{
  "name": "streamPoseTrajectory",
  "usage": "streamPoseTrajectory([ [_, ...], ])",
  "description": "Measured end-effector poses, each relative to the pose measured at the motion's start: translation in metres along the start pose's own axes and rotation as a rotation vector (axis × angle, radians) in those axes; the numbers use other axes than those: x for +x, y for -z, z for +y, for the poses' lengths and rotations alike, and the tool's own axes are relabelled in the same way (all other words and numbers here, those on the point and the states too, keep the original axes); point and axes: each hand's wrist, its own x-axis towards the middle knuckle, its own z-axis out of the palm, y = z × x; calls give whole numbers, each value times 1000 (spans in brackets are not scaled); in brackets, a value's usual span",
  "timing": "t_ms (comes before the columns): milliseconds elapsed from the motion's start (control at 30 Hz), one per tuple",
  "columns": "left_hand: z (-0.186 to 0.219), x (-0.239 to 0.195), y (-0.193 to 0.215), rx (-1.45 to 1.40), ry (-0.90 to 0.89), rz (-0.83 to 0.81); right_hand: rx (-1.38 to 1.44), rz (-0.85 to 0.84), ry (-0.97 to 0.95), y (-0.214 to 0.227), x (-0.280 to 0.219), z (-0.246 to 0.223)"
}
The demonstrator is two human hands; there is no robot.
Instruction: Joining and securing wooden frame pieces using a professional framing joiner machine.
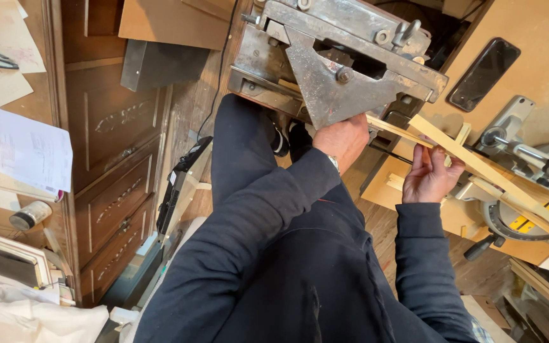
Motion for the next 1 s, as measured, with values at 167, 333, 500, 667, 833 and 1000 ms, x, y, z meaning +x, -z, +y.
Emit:
streamPoseTrajectory([
  [167,-1,0,2,-26,31,11,9,22,-13,1,0,0],
  [333,0,0,1,-193,103,-28,-9,41,-12,-8,-4,-3],
  [500,-1,1,2,-200,112,-16,-2,27,-1,-8,-3,-2],
  [667,1,-1,1,-158,146,39,-19,28,5,-6,-4,-1],
  [833,3,-1,2,-204,155,57,-18,25,35,15,5,4],
  [1000,3,1,3,-144,200,78,22,78,-14,4,4,-1],
])
